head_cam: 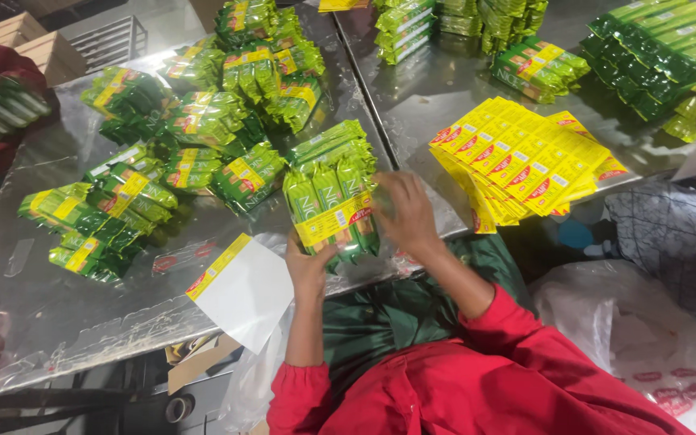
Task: The person organizes wrapped biscuits into stacks and bundles them by hand using yellow printed bands.
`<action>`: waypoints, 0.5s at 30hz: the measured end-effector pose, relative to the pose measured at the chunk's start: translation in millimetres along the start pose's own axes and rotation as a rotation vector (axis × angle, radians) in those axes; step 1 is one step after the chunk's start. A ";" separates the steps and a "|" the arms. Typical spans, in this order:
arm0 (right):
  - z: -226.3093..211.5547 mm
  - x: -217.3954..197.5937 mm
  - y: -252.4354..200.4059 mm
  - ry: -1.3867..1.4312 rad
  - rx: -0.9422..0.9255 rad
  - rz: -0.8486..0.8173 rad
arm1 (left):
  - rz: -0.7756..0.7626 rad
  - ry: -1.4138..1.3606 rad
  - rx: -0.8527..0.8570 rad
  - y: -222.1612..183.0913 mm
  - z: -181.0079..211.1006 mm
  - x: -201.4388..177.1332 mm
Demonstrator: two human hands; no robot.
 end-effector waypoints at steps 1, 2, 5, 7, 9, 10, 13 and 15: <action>-18.7 -3.0 -8.9 -0.053 -0.097 0.045 | 0.040 -0.016 -0.022 -3.1 -5.1 -4.0; -35.0 13.7 -17.7 -0.001 -0.179 -0.120 | 0.086 -0.030 -0.040 -6.6 -8.2 -9.9; -67.1 49.7 -42.7 0.082 -0.324 -0.408 | 0.147 -0.138 -0.053 -17.3 -11.5 -16.7; -63.9 53.9 -40.4 0.038 -0.281 -0.328 | 0.159 -0.177 -0.037 -26.9 -6.8 -19.3; -46.7 63.7 -37.9 0.216 -0.113 -0.339 | 0.172 -0.211 -0.017 -37.8 -0.8 -23.1; -36.7 69.1 -39.1 0.304 -0.024 -0.342 | 0.177 -0.222 -0.006 -43.1 2.5 -25.9; -10.4 102.5 -60.3 0.487 0.268 -0.533 | 0.211 -0.256 -0.026 -54.0 7.2 -44.4; 5.9 124.4 -82.4 0.287 0.372 -0.752 | 0.251 -0.264 -0.069 -57.0 5.3 -62.3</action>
Point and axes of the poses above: each hand's wrist, its own y-axis towards the middle knuckle, its own x-axis out of the palm, z = x × y, the point moved 9 cm from there along y, towards the middle knuckle, and after that the axes turned 2 degrees about x, right-handed, at the moved point
